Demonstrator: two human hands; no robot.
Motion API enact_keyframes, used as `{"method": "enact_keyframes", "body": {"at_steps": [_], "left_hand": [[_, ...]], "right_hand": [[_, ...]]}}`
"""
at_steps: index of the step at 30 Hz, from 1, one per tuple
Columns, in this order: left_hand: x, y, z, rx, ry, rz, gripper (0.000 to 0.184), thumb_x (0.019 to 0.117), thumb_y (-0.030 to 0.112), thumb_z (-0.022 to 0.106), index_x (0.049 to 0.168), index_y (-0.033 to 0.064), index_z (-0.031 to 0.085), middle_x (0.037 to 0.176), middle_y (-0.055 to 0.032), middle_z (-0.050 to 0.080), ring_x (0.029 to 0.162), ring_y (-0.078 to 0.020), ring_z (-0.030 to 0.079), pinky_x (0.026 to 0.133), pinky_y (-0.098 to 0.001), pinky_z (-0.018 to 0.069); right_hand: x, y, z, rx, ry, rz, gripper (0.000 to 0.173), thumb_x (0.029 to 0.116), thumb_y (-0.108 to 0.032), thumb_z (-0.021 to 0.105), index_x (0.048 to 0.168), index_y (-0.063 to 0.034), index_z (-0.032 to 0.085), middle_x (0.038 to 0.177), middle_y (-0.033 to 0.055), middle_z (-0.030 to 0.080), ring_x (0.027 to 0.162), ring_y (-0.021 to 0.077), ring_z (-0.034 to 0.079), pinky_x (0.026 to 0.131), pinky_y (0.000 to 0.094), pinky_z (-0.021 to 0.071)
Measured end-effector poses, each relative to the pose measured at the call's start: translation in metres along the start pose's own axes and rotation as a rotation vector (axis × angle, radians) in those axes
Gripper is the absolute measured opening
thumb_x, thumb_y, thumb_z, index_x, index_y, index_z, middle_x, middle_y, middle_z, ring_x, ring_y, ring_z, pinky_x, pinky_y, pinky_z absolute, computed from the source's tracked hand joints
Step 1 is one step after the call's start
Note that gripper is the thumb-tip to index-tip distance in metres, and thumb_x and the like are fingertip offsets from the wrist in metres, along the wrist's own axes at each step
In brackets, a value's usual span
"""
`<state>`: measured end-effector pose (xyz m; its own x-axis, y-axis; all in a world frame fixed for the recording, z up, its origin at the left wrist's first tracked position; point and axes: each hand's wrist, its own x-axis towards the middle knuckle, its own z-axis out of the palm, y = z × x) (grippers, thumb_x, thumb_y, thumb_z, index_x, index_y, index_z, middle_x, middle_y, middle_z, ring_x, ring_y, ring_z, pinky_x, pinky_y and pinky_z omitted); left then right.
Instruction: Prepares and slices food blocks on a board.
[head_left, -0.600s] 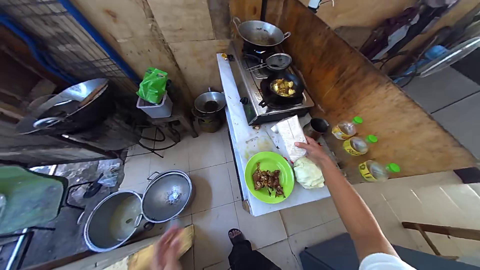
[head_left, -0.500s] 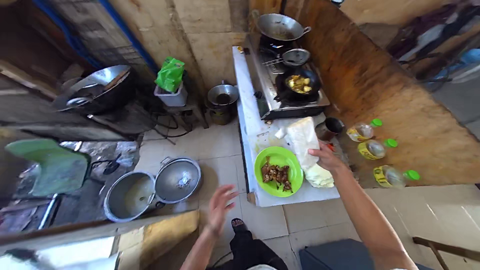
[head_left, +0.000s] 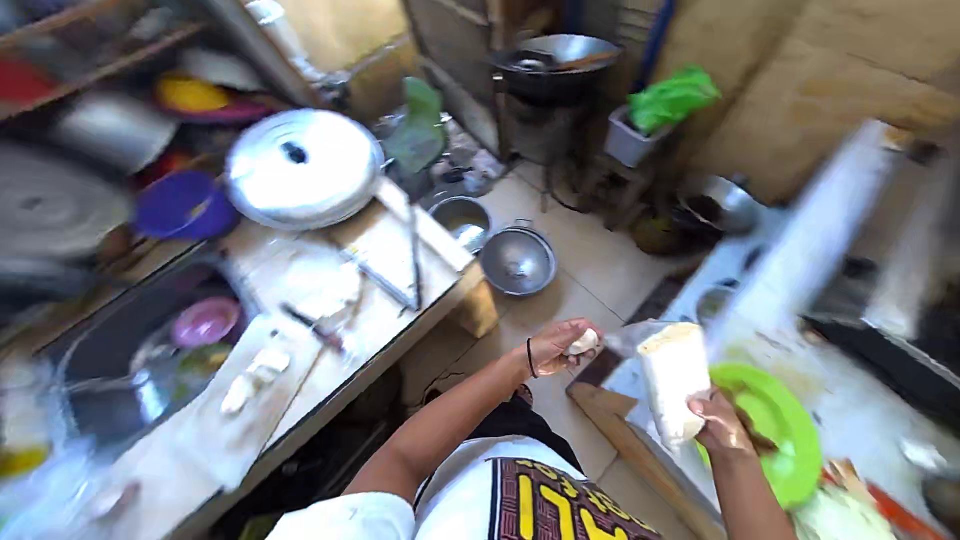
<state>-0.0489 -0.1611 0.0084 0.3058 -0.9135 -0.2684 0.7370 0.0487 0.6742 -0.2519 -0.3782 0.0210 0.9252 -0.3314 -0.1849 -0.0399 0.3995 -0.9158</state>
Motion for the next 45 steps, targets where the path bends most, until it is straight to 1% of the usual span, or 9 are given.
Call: {"method": "enact_keyframes", "body": {"at_steps": [3, 8, 19, 22, 25, 31, 37, 41, 45], "left_hand": [[-0.08, 0.007, -0.064, -0.107, 0.226, 0.173, 0.042, 0.1104, 0.043, 0.031, 0.114, 0.0122, 0.059, 0.092, 0.0038, 0.069, 0.07, -0.0001, 0.062, 0.06, -0.0129, 0.051], [-0.232, -0.008, -0.122, -0.265, 0.693, 0.417, 0.032, 0.1007, 0.013, 0.049, 0.131, 0.0053, 0.048, 0.105, -0.0043, 0.069, 0.094, -0.015, 0.07, 0.087, -0.032, 0.0597], [-0.459, -0.048, -0.187, -0.12, 1.82, 0.438, 0.042, 0.1101, 0.024, 0.047, 0.142, -0.0027, 0.053, 0.138, -0.0236, 0.057, 0.123, -0.028, 0.057, 0.102, -0.0458, 0.0465], [-0.499, -0.056, -0.215, -0.041, 1.876, 0.36, 0.045, 0.1116, 0.025, 0.043, 0.149, 0.0005, 0.047, 0.139, -0.0274, 0.056, 0.12, -0.0353, 0.06, 0.098, -0.0508, 0.0507], [-0.517, -0.051, -0.238, 0.068, 1.872, 0.214, 0.042, 0.1114, 0.024, 0.043, 0.143, -0.0023, 0.052, 0.131, -0.0286, 0.06, 0.111, -0.0353, 0.068, 0.095, -0.0479, 0.0568], [-0.528, -0.029, -0.252, 0.305, 1.8, -0.222, 0.044, 0.1096, 0.034, 0.047, 0.134, 0.002, 0.063, 0.134, -0.0261, 0.058, 0.117, -0.0363, 0.065, 0.102, -0.0488, 0.0521], [-0.519, -0.054, -0.249, 0.164, 1.789, 0.113, 0.047, 0.1031, 0.015, 0.058, 0.145, -0.0047, 0.051, 0.143, -0.0303, 0.049, 0.113, -0.0337, 0.065, 0.098, -0.0396, 0.0556], [-0.509, -0.068, -0.252, 0.007, 1.883, 0.29, 0.05, 0.0989, 0.014, 0.066, 0.139, -0.0101, 0.048, 0.137, -0.0289, 0.055, 0.103, -0.0293, 0.069, 0.092, -0.0396, 0.0574], [-0.505, -0.067, -0.253, -0.067, 1.925, 0.33, 0.043, 0.0963, 0.012, 0.069, 0.128, -0.012, 0.053, 0.122, -0.0274, 0.062, 0.095, -0.0276, 0.069, 0.09, -0.0401, 0.0568]], "right_hand": [[0.057, 0.019, 0.055, 0.014, -0.014, 0.115, 0.061, 0.0646, -0.042, 0.094, 0.114, -0.0224, 0.065, 0.093, -0.0078, 0.077, 0.081, 0.0058, 0.074, 0.073, 0.0273, 0.0643], [0.161, 0.044, 0.214, -0.55, -0.262, 0.177, 0.041, 0.0959, -0.008, 0.064, 0.133, 0.0047, 0.053, 0.105, 0.0077, 0.072, 0.088, 0.0104, 0.072, 0.08, 0.0301, 0.0627], [0.298, 0.185, 0.461, -1.12, -0.378, -0.117, 0.056, 0.1012, -0.026, 0.065, 0.14, 0.0103, 0.047, 0.131, 0.0317, 0.059, 0.12, 0.0383, 0.061, 0.104, 0.0512, 0.0494], [0.259, 0.191, 0.503, -1.474, -0.342, -0.346, 0.054, 0.1021, -0.021, 0.056, 0.146, 0.0084, 0.046, 0.149, 0.0374, 0.043, 0.14, 0.0541, 0.042, 0.11, 0.0665, 0.0378], [0.18, 0.215, 0.544, -1.472, -0.695, -0.581, 0.037, 0.1044, -0.015, 0.051, 0.129, 0.0105, 0.062, 0.125, 0.0349, 0.063, 0.117, 0.0494, 0.063, 0.1, 0.0588, 0.0516], [0.108, 0.279, 0.58, -1.865, -0.83, -0.075, 0.047, 0.106, -0.018, 0.052, 0.143, 0.0105, 0.045, 0.135, 0.0352, 0.053, 0.119, 0.0488, 0.061, 0.096, 0.0567, 0.0525], [0.092, 0.256, 0.574, -1.604, -0.673, -0.231, 0.053, 0.1025, -0.013, 0.054, 0.147, 0.013, 0.04, 0.134, 0.0362, 0.053, 0.105, 0.0471, 0.067, 0.087, 0.0538, 0.057], [0.053, 0.24, 0.582, -1.328, -1.041, -0.216, 0.037, 0.1089, -0.019, 0.047, 0.131, 0.0092, 0.056, 0.106, 0.0254, 0.07, 0.093, 0.0386, 0.072, 0.083, 0.0551, 0.0577], [0.018, 0.258, 0.594, -1.473, -1.355, 0.037, 0.037, 0.1104, -0.024, 0.038, 0.13, 0.0034, 0.054, 0.107, 0.0221, 0.067, 0.094, 0.0364, 0.071, 0.083, 0.0513, 0.0563]]}}
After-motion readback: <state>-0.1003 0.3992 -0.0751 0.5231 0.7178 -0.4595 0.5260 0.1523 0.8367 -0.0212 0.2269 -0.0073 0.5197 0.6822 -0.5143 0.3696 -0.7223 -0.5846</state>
